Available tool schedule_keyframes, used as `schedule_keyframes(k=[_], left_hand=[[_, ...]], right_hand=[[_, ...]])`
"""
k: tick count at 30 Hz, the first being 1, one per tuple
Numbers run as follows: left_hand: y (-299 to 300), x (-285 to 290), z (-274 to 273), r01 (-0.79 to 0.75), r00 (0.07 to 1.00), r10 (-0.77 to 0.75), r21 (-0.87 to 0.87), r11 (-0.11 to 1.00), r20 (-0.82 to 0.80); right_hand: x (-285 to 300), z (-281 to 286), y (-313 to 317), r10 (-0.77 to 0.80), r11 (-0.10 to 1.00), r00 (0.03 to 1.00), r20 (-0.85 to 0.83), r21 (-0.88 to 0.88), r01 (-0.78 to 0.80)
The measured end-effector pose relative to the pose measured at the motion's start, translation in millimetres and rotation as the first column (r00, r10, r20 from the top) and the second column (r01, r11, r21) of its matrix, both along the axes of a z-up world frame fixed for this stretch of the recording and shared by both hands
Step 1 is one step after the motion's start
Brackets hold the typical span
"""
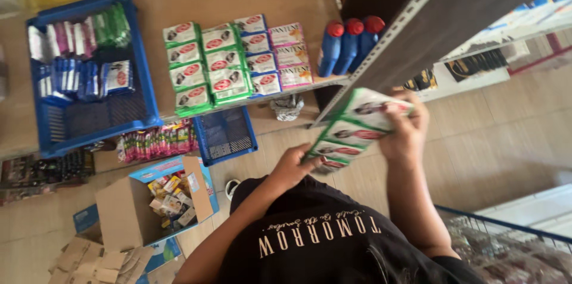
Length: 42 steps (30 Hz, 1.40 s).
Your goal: The person arranges small boxes of shampoo and other items on a wooden table in a store. They pick up items from a blue basket and a cardboard box, then place them in neat rows on the table. The person also moves the blue basket to a different location.
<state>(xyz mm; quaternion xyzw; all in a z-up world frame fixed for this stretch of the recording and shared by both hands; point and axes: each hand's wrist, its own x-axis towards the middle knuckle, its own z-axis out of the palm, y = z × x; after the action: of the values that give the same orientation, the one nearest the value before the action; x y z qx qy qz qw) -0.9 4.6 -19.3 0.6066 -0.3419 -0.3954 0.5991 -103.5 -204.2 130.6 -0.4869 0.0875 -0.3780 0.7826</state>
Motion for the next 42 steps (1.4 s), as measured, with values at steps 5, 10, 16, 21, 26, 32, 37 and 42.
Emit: schedule_keyframes(k=[5,10,16,21,26,32,37,42], left_hand=[[3.3,-3.3,-1.7,0.078,0.994,-0.083,0.065,0.995,0.075],[4.8,-1.9,1.5,0.045,0.98,-0.042,-0.012,0.999,0.193],[5.8,-3.7,-3.8,-0.073,0.976,0.083,0.061,0.995,-0.199],[6.6,-1.9,3.6,-0.276,0.958,0.278,-0.029,0.961,0.067],[8.4,1.2,15.2,-0.289,0.934,0.327,0.232,0.929,-0.145],[8.4,-3.3,7.7,-0.29,0.848,0.312,-0.116,0.95,0.428],[19.0,-3.7,13.3,-0.322,0.718,0.303,-0.087,0.943,0.627],[36.8,10.9,32.9,-0.3,0.676,0.26,-0.065,0.952,0.69]], right_hand=[[-9.2,-0.7,-41.0,-0.128,0.988,0.99,0.053,0.095,0.122],[-4.0,-4.6,-57.3,-0.161,0.975,0.979,0.127,0.171,0.139],[-0.4,-38.1,-57.5,-0.342,0.913,0.932,-0.12,-0.276,0.3],[-8.5,-93.6,-22.0,-0.177,0.898,0.789,-0.588,-0.425,-0.115],[-7.9,-102.5,19.8,-0.089,0.647,0.762,-0.642,-0.619,-0.446],[7.0,-72.8,60.0,-0.189,0.136,0.766,-0.615,-0.789,-0.6],[21.9,-72.6,77.4,-0.205,0.347,0.629,-0.75,-0.657,-0.669],[27.6,-90.0,87.8,-0.131,0.359,0.61,-0.781,-0.611,-0.706]])
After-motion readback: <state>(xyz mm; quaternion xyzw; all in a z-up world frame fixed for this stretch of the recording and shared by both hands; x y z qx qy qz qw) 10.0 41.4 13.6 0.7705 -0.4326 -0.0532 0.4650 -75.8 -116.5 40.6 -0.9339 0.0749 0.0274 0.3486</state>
